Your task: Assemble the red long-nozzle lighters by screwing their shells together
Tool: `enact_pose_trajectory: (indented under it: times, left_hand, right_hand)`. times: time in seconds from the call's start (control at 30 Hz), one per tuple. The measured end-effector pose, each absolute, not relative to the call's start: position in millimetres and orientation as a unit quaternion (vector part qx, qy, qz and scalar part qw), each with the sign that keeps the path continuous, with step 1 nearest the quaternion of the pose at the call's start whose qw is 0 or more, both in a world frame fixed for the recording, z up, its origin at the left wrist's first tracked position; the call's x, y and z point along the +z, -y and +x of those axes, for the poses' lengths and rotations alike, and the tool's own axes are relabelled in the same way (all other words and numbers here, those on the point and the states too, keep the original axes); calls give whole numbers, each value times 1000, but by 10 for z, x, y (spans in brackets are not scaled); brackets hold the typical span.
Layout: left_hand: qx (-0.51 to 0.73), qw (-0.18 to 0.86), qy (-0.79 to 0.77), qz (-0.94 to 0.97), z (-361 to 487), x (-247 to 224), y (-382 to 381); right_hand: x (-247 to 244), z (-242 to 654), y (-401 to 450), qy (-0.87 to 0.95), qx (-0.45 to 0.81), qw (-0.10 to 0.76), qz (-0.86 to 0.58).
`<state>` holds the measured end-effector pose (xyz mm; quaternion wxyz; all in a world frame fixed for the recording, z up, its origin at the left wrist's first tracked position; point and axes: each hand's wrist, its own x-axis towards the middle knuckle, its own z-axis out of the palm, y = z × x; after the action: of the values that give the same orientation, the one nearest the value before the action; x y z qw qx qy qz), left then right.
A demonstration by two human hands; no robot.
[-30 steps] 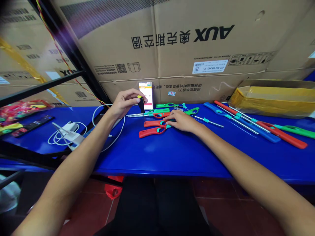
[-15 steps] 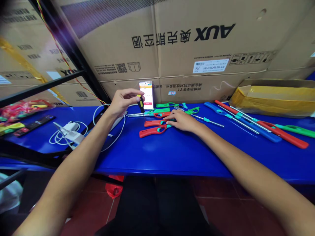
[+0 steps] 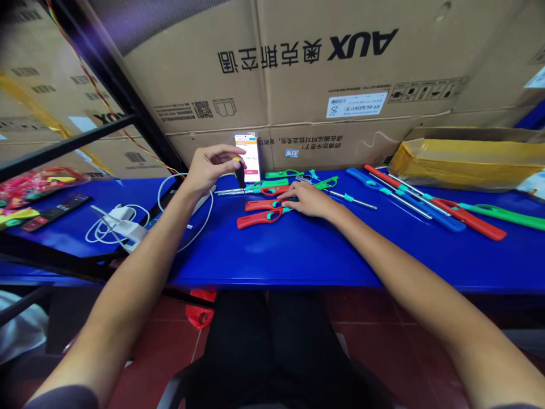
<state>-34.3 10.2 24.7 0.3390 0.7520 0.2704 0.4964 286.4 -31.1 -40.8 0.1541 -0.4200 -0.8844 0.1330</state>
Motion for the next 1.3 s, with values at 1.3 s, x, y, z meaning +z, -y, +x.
enact_pose_trajectory:
  times: [1.3]
  left_hand:
    - [604,224,-360,675,-70,-112,319]
  right_hand:
    - [-443,2860,338,874,162,190,-417]
